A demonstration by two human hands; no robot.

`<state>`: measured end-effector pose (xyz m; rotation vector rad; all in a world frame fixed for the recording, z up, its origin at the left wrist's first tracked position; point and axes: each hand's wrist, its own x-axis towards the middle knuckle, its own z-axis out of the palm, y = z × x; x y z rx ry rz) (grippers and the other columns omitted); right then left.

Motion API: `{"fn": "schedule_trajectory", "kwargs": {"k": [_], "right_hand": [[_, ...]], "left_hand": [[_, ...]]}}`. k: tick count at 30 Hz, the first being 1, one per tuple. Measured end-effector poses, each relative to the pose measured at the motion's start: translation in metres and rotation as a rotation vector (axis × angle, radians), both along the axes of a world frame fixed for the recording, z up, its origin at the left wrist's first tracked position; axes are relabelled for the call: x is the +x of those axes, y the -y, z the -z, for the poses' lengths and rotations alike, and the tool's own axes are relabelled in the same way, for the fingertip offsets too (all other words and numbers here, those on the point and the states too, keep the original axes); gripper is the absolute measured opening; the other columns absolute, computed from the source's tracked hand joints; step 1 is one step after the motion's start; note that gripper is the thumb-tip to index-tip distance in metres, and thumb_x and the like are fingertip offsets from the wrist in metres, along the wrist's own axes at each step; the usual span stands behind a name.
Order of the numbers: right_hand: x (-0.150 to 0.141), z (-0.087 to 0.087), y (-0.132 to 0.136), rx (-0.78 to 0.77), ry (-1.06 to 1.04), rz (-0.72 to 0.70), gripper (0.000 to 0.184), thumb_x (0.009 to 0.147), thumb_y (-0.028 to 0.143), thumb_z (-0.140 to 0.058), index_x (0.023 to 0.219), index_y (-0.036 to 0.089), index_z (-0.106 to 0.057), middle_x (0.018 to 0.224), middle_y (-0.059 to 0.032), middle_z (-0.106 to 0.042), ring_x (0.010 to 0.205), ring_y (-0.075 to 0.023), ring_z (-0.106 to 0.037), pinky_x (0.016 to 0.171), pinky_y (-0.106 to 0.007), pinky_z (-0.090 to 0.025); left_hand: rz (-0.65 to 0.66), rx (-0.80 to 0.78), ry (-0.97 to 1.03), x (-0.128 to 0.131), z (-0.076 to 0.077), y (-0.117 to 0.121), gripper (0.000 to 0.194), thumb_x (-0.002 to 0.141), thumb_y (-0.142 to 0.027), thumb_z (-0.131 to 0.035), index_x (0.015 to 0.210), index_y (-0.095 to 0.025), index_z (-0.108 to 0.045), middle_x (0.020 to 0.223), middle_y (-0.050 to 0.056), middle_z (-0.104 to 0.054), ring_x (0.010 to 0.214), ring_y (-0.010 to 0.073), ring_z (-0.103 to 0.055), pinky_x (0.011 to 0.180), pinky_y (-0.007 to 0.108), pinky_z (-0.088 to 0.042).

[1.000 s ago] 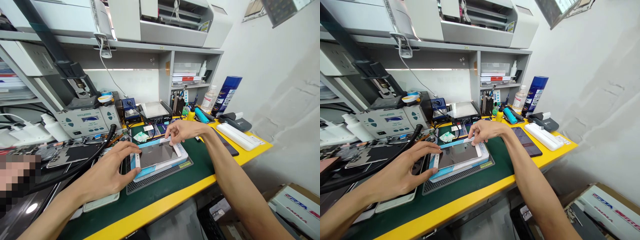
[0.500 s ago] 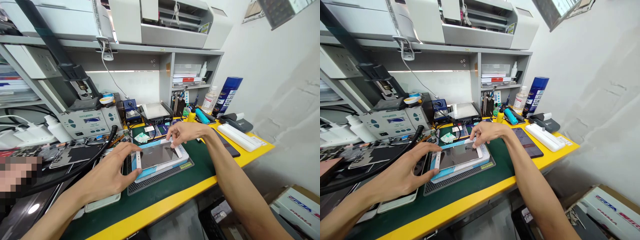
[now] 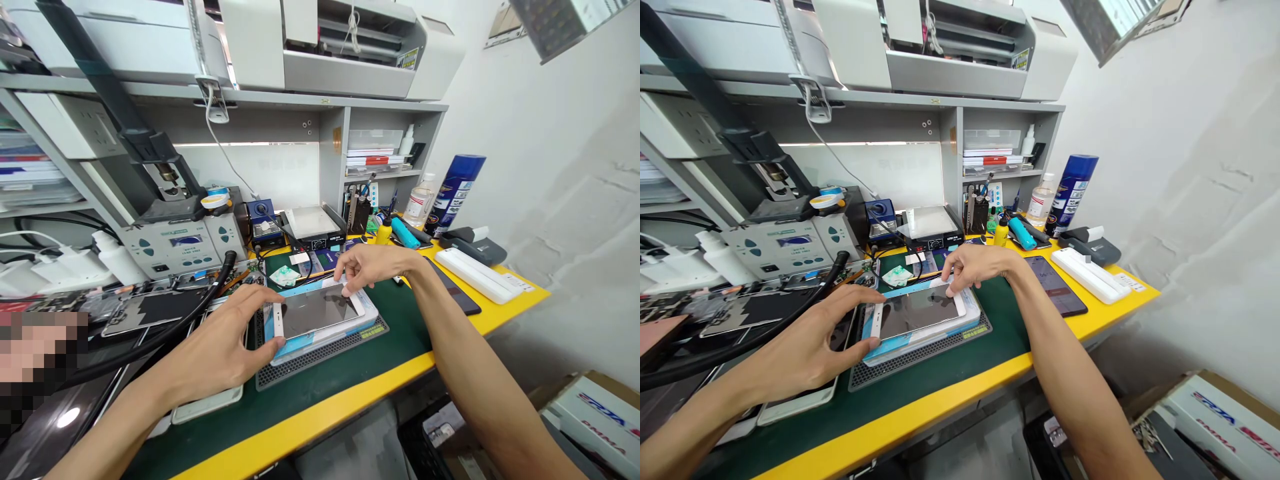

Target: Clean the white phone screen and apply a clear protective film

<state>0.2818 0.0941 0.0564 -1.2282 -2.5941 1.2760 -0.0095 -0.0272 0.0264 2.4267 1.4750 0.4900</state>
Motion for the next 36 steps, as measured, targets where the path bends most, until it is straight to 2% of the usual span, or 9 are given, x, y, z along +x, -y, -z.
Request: {"fn": "schedule_trajectory", "kwargs": {"k": [6, 13, 17, 21, 26, 29, 36], "right_hand": [[0.000, 0.000, 0.000, -0.007, -0.004, 0.001, 0.049, 0.068, 0.044, -0.078, 0.106, 0.014, -0.067, 0.081, -0.0040, -0.069, 0.070, -0.0157, -0.060, 0.052, -0.022, -0.047], [0.000, 0.000, 0.001, -0.020, -0.011, -0.003, 0.046, 0.071, 0.041, -0.077, 0.106, 0.013, -0.066, 0.080, -0.0042, -0.069, 0.069, -0.0153, -0.060, 0.053, -0.022, -0.048], [0.001, -0.001, 0.001, -0.034, -0.010, 0.005, 0.043, 0.072, 0.039, -0.076, 0.106, 0.014, -0.066, 0.081, -0.0047, -0.070, 0.070, -0.0160, -0.061, 0.054, -0.022, -0.049], [0.001, -0.002, 0.001, -0.044, -0.014, 0.001, 0.043, 0.072, 0.038, -0.075, 0.106, 0.013, -0.065, 0.082, -0.0059, -0.071, 0.069, -0.0159, -0.061, 0.054, -0.023, -0.049], [0.001, -0.001, 0.000, -0.044, -0.017, 0.000, 0.040, 0.072, 0.036, -0.074, 0.105, 0.014, -0.065, 0.083, -0.0062, -0.072, 0.069, -0.0161, -0.062, 0.055, -0.023, -0.050], [0.002, 0.000, -0.001, -0.044, -0.024, 0.000, 0.040, 0.072, 0.035, -0.074, 0.104, 0.014, -0.066, 0.083, -0.0055, -0.072, 0.069, -0.0162, -0.063, 0.055, -0.024, -0.050], [0.003, 0.002, -0.001, -0.054, -0.039, -0.006, 0.037, 0.073, 0.031, -0.072, 0.104, 0.013, -0.065, 0.082, -0.0059, -0.072, 0.068, -0.0157, -0.062, 0.056, -0.024, -0.052]], "left_hand": [[-0.056, 0.057, 0.046, 0.002, 0.008, 0.001, 0.048, 0.085, -0.054, -0.055, 0.124, -0.027, -0.054, 0.133, 0.009, -0.055, 0.116, 0.0307, -0.057, 0.093, 0.039, -0.048], [-0.003, -0.055, -0.036, 0.000, -0.007, 0.000, 0.049, 0.087, -0.054, -0.055, 0.127, -0.026, -0.051, 0.138, 0.010, -0.052, 0.122, 0.0306, -0.054, 0.096, 0.039, -0.047], [0.011, -0.034, -0.015, 0.001, -0.003, 0.001, 0.048, 0.087, -0.053, -0.055, 0.127, -0.026, -0.052, 0.136, 0.010, -0.053, 0.119, 0.0311, -0.056, 0.096, 0.040, -0.047], [-0.036, 0.020, 0.025, 0.001, 0.003, 0.001, 0.048, 0.086, -0.053, -0.056, 0.126, -0.027, -0.052, 0.134, 0.010, -0.054, 0.118, 0.0313, -0.056, 0.099, 0.042, -0.045], [0.027, -0.018, -0.031, 0.000, -0.004, 0.001, 0.047, 0.088, -0.051, -0.055, 0.128, -0.026, -0.052, 0.135, 0.010, -0.054, 0.119, 0.0305, -0.056, 0.096, 0.039, -0.048], [0.021, -0.032, -0.039, 0.000, -0.008, 0.000, 0.048, 0.089, -0.051, -0.055, 0.129, -0.026, -0.050, 0.136, 0.011, -0.053, 0.121, 0.0309, -0.055, 0.097, 0.040, -0.047], [0.007, -0.065, -0.039, 0.002, -0.007, 0.001, 0.048, 0.088, -0.052, -0.055, 0.129, -0.026, -0.050, 0.138, 0.011, -0.051, 0.122, 0.0311, -0.054, 0.098, 0.041, -0.046]]}}
